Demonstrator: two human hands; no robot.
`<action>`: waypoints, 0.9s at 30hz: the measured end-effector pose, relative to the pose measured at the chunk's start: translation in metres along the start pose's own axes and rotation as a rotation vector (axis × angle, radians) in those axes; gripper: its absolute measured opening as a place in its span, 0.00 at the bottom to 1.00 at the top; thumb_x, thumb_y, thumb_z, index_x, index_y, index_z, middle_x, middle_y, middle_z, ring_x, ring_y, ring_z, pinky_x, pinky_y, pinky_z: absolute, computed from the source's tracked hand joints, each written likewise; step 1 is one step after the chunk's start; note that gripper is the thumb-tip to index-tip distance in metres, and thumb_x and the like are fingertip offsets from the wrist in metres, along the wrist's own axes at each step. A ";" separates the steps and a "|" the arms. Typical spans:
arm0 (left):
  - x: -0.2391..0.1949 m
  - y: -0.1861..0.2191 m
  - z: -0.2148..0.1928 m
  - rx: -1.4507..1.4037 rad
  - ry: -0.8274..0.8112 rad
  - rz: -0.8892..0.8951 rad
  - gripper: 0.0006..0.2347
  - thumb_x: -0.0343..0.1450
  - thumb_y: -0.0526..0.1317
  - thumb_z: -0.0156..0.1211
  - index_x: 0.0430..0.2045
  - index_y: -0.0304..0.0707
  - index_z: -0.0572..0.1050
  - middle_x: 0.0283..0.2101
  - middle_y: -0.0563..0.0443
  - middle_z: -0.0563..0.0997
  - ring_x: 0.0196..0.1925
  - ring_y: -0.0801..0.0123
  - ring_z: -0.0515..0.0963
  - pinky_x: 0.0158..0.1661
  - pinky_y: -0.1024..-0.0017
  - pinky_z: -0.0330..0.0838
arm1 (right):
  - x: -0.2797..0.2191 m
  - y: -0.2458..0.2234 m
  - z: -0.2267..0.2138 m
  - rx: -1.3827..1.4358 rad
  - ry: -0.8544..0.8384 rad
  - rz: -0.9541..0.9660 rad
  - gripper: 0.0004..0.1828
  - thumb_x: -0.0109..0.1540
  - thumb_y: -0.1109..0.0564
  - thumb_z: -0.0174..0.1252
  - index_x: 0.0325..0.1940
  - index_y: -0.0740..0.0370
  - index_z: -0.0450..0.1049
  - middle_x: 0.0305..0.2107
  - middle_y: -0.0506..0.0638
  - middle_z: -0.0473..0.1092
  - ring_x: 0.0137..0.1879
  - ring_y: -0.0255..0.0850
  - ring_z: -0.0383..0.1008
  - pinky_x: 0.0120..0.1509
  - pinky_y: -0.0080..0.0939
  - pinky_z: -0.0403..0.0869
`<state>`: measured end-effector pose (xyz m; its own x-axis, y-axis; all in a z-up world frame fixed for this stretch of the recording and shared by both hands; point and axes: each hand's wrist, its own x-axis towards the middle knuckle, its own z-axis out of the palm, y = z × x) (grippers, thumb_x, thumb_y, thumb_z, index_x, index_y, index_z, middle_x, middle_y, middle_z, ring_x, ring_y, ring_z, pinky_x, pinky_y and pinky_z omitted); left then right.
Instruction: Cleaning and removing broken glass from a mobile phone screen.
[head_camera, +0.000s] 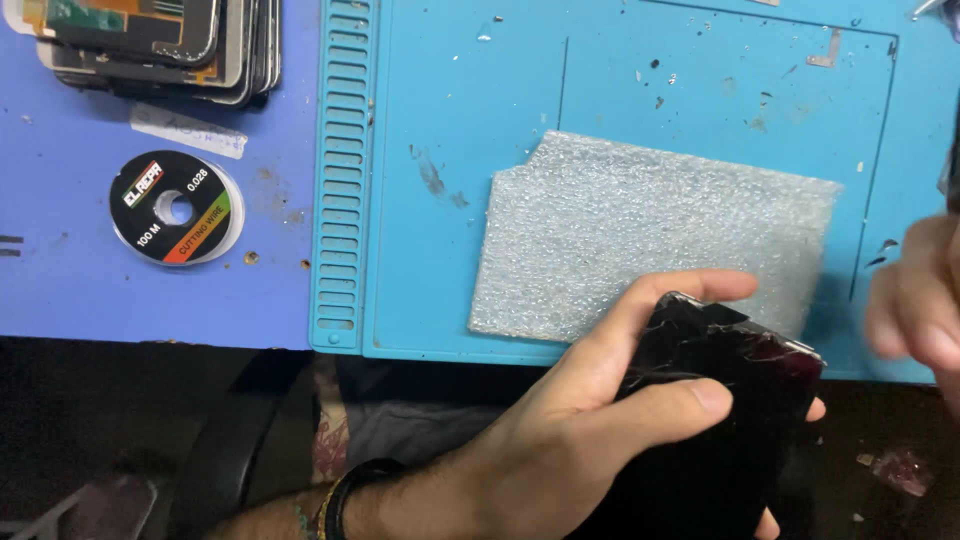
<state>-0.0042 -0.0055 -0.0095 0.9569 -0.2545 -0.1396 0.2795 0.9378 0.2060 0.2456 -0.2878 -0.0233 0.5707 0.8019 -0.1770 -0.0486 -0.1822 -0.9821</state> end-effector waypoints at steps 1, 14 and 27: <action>0.000 -0.001 -0.001 0.004 -0.004 -0.001 0.25 0.84 0.31 0.46 0.78 0.33 0.45 0.57 0.32 0.72 0.44 0.58 0.80 0.53 0.59 0.78 | -0.003 -0.003 0.002 -0.002 0.003 -0.005 0.13 0.80 0.53 0.52 0.42 0.57 0.70 0.32 0.46 0.63 0.39 0.38 0.72 0.57 0.47 0.78; -0.014 0.007 0.011 1.207 -0.230 0.518 0.04 0.81 0.32 0.53 0.44 0.28 0.67 0.47 0.40 0.67 0.51 0.62 0.68 0.62 0.63 0.64 | 0.007 -0.064 0.090 -0.298 -0.117 0.267 0.14 0.62 0.62 0.66 0.51 0.66 0.79 0.31 0.50 0.68 0.33 0.32 0.65 0.33 0.31 0.70; -0.045 0.053 0.080 -0.050 0.012 0.228 0.46 0.75 0.69 0.41 0.74 0.17 0.53 0.58 0.29 0.75 0.61 0.54 0.77 0.65 0.57 0.70 | 0.008 -0.065 0.094 0.327 0.284 0.167 0.09 0.66 0.60 0.60 0.43 0.69 0.71 0.24 0.48 0.70 0.23 0.26 0.61 0.26 0.26 0.63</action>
<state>-0.0264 0.0364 0.0851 0.9938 -0.0320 -0.1069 0.0515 0.9814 0.1851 0.1762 -0.2156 0.0330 0.7332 0.5806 -0.3541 -0.3885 -0.0697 -0.9188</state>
